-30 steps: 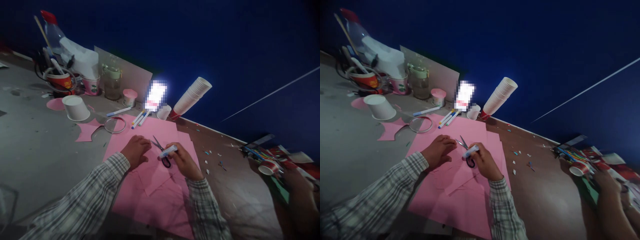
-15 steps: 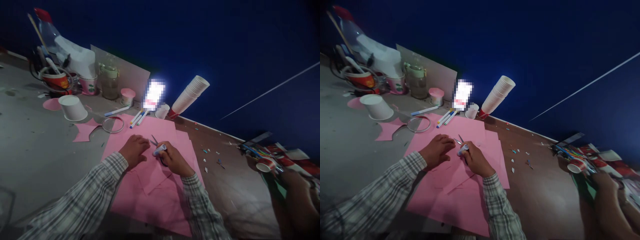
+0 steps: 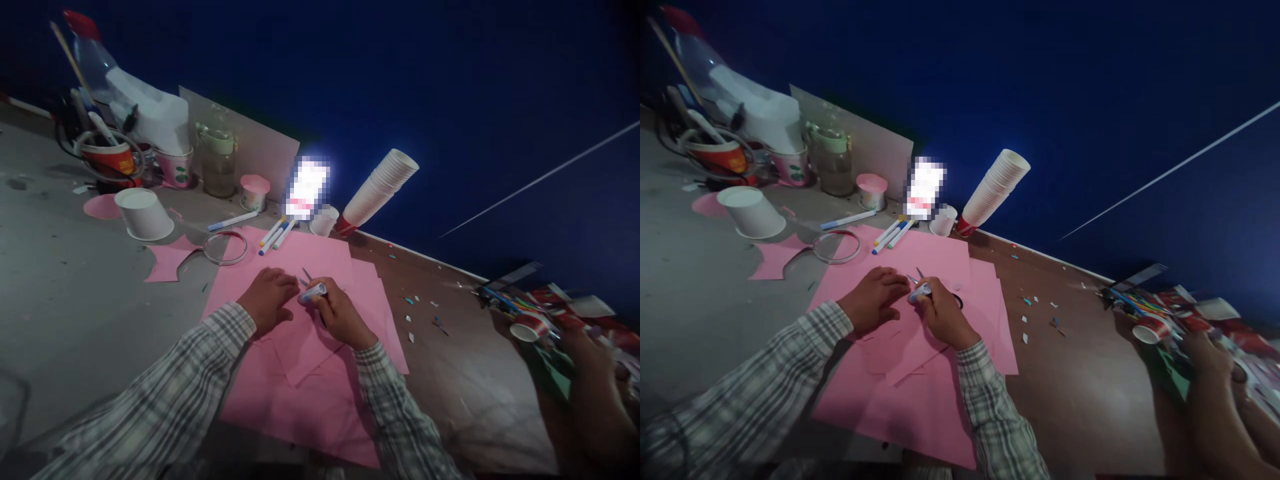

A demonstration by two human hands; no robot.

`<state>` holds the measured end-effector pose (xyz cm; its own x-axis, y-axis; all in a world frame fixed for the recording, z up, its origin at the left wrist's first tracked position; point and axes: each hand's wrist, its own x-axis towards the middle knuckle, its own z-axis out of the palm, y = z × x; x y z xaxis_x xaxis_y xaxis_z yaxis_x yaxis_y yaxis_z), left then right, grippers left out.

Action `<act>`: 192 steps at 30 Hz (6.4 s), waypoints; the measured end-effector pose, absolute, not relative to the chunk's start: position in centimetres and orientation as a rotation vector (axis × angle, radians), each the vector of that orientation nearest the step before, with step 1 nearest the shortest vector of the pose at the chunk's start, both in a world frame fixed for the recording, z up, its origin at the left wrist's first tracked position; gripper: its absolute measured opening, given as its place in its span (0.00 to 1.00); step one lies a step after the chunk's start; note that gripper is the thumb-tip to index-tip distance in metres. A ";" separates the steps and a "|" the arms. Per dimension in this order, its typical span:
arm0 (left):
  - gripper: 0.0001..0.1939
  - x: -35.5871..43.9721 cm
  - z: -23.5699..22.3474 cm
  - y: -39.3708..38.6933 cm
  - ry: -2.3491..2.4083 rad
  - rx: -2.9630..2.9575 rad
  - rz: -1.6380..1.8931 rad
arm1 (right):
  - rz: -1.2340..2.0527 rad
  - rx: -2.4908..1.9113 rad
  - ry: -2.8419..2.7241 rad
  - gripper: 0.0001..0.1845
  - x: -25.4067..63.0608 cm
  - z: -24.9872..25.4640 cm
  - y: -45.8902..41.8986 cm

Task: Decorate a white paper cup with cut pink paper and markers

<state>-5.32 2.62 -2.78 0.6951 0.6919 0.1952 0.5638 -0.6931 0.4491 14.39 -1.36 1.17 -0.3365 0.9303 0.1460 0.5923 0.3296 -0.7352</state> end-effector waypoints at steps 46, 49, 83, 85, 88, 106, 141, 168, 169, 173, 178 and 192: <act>0.23 -5.1 -3.6 2.5 1.017 2.500 0.599 | 1.271 -1.191 -1.687 0.05 17.1 3.1 -2.5; 0.22 -5.2 -3.8 2.6 1.017 2.510 0.598 | 1.252 -0.971 -1.201 0.11 18.1 3.2 -2.5; 0.23 -5.3 -4.0 2.7 1.063 2.602 0.540 | 0.780 -1.528 -1.129 0.18 24.4 0.0 8.3; 0.23 -5.3 -4.2 2.7 1.065 2.602 0.554 | 0.663 -1.664 -1.152 0.14 25.0 -0.8 10.0; 0.23 -5.3 -4.3 2.7 1.067 2.603 0.560 | 0.513 -1.867 -1.176 0.08 25.4 -1.7 11.8; 0.21 -5.3 -3.4 2.3 1.058 2.580 0.531 | 0.372 -1.956 -1.353 0.25 23.7 1.7 9.3; 0.06 -5.9 1.4 1.9 1.138 1.828 0.754 | 0.776 -1.441 -1.713 0.09 14.4 0.4 -3.2; 0.14 -4.4 0.3 1.3 1.072 1.481 0.700 | 0.899 -1.410 -1.339 0.09 15.4 0.9 -2.8; 0.14 -4.3 0.3 1.3 1.061 1.437 0.707 | 0.891 -1.421 -1.341 0.09 15.2 0.8 -2.8; 0.14 -3.9 0.2 1.1 0.968 1.196 0.762 | 0.876 -1.457 -1.346 0.09 14.9 0.5 -3.0; 0.17 -2.9 -0.1 0.6 0.898 1.005 0.756 | 1.010 -1.431 -1.233 0.09 14.6 0.6 -3.0; 0.22 -1.4 0.0 -0.8 0.787 0.746 0.840 | 1.294 -1.302 -1.047 0.11 14.2 0.7 -3.2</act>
